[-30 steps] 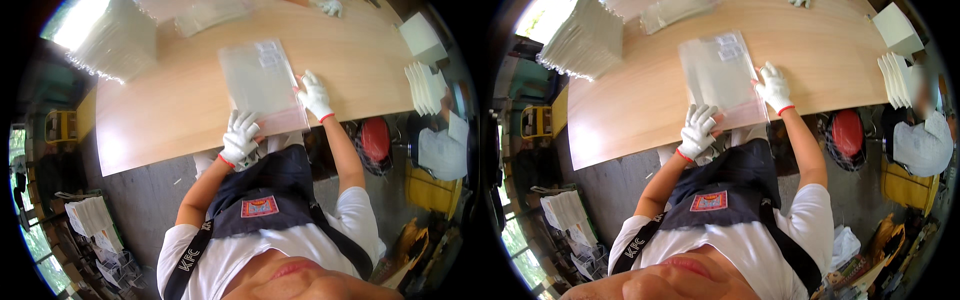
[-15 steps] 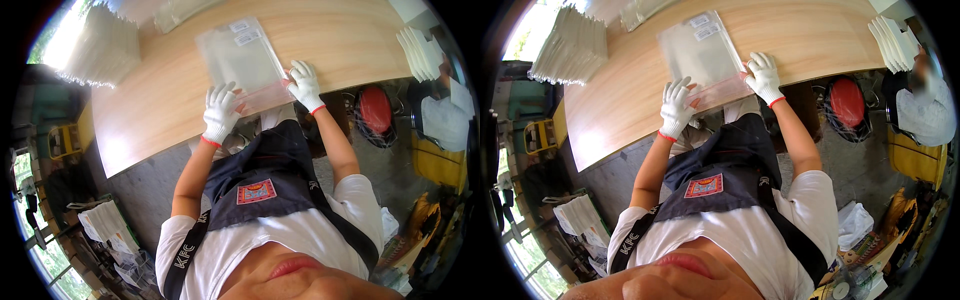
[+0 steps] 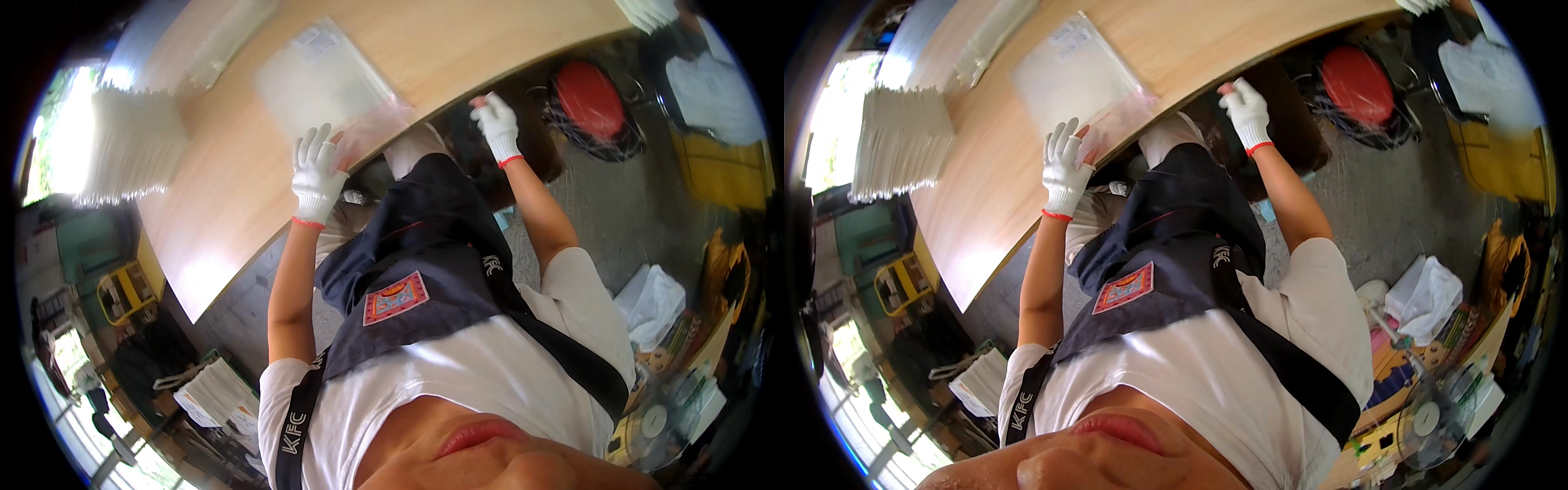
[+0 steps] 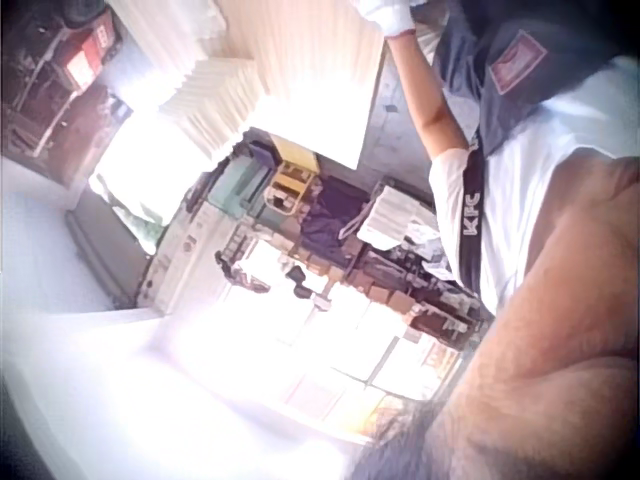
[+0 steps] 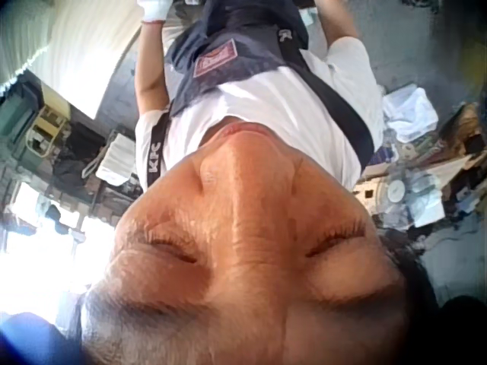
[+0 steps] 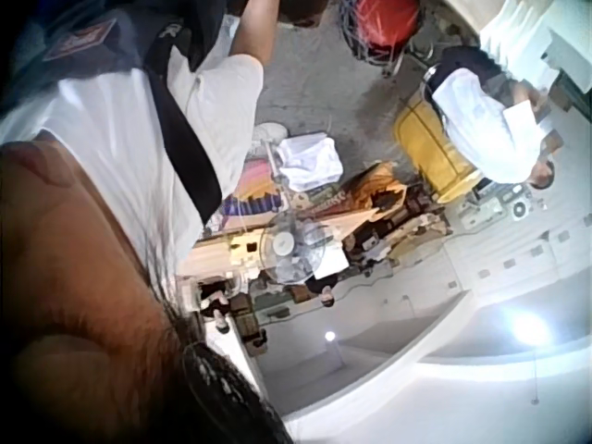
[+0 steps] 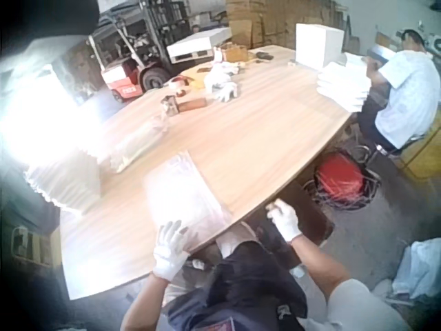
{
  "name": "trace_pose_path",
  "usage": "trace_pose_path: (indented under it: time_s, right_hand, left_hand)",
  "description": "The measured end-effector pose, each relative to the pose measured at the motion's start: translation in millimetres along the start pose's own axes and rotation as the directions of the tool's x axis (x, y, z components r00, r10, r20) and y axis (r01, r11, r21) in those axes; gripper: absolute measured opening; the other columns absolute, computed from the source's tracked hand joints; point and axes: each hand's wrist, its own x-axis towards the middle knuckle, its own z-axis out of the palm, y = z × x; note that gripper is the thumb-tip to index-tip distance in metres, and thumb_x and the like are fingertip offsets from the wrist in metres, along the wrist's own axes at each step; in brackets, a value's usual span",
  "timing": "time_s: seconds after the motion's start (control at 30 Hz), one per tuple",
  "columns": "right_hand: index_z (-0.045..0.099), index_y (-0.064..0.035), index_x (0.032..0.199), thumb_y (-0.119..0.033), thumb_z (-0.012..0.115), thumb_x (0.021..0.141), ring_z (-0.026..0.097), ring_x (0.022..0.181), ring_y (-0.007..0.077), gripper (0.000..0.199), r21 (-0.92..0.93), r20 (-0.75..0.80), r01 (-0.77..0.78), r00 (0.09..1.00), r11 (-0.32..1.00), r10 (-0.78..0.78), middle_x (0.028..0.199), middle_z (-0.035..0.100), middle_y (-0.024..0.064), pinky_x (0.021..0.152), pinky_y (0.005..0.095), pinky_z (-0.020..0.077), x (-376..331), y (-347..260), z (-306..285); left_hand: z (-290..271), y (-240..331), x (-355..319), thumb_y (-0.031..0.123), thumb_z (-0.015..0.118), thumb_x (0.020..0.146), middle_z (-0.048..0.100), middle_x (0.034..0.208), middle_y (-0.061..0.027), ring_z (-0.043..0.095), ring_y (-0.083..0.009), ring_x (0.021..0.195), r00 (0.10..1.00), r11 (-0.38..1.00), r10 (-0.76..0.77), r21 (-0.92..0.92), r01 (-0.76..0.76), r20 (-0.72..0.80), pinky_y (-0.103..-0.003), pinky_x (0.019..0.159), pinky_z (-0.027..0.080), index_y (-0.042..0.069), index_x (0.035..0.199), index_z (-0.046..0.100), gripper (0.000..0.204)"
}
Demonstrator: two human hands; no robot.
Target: The person places white rectangular sheets into clear plastic bags on a wooden table. They repeatedly pick up a sheet, insert it into a bag, and seal the bag before moving it aside. The process is repetitive and involves handling stacks of sheets and bags.
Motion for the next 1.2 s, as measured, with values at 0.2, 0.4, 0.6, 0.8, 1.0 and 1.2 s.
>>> trace_pose_path:
  time_s: [0.2,0.4,0.6,0.8,1.0,1.2]
  right_hand:
    - [0.062,-0.0024,0.088,-0.017,0.065,0.076,0.060,0.062,0.0165,0.020,-0.354,0.466,0.038,0.873,0.934,0.141,0.073,0.062,0.0112,0.058,0.0284,0.0475,-24,88,-15]
    - [0.061,-0.0038,0.091,-0.008,0.057,0.081,0.060,0.064,0.0152,0.012,0.383,0.101,-0.271,0.963,0.883,0.252,0.078,0.063,0.0066,0.056,0.0266,0.0494,14,119,-73]
    - [0.051,-0.0072,0.118,-0.036,0.058,0.075,0.058,0.101,0.0342,0.052,-0.942,0.125,0.075,0.983,0.326,0.135,0.108,0.060,0.0212,0.088,0.0400,0.0454,-1,97,-90]
    - [0.052,-0.0060,0.109,-0.028,0.058,0.075,0.058,0.096,0.0375,0.041,-0.472,0.569,0.182,0.810,0.863,0.140,0.100,0.061,0.0226,0.081,0.0430,0.0437,-26,124,0]
    - [0.060,-0.0065,0.085,-0.014,0.052,0.079,0.061,0.073,0.0203,0.012,0.036,-0.065,-0.170,0.983,0.985,0.172,0.074,0.063,0.0122,0.066,0.0308,0.0478,-15,126,-5]
    - [0.052,-0.0007,0.124,-0.009,0.061,0.083,0.055,0.073,0.0072,0.043,0.559,0.603,-0.125,0.740,0.820,-0.298,0.091,0.060,0.0019,0.065,0.0216,0.0448,-47,18,-32]
  left_hand:
    - [-2,36,13,0.012,0.069,0.070,0.057,0.119,-0.0077,0.050,-0.0312,0.112,0.982,0.982,0.184,-0.042,-0.186,-0.030,-0.045,0.095,0.038,0.013,0.102,0.065,0.033]
    - [14,63,-16,0.015,0.066,0.077,0.063,0.077,-0.0073,0.061,-0.0261,0.068,0.936,0.970,0.150,-0.231,-0.077,0.319,-0.037,0.059,0.048,0.017,0.106,0.065,0.030]
    - [72,86,-32,0.020,0.064,0.079,0.065,0.074,-0.0076,0.063,-0.0237,0.065,0.822,0.969,-0.021,-0.192,0.158,0.569,-0.034,0.057,0.047,0.017,0.109,0.062,0.030]
    - [61,95,-28,0.012,0.061,0.084,0.066,0.073,-0.0093,0.062,-0.0142,0.062,0.842,0.804,-0.159,-0.428,0.414,0.515,-0.026,0.058,0.048,0.003,0.091,0.066,0.012]
    - [40,98,-20,0.012,0.059,0.088,0.065,0.075,-0.0059,0.058,-0.0080,0.062,0.765,0.542,-0.279,-0.562,0.625,0.581,-0.021,0.058,0.046,-0.001,0.091,0.066,0.015]
    - [63,139,27,0.011,0.056,0.089,0.065,0.077,-0.0060,0.058,-0.0093,0.063,0.813,0.567,-0.049,-0.654,0.501,0.580,-0.020,0.058,0.046,-0.003,0.096,0.063,0.017]
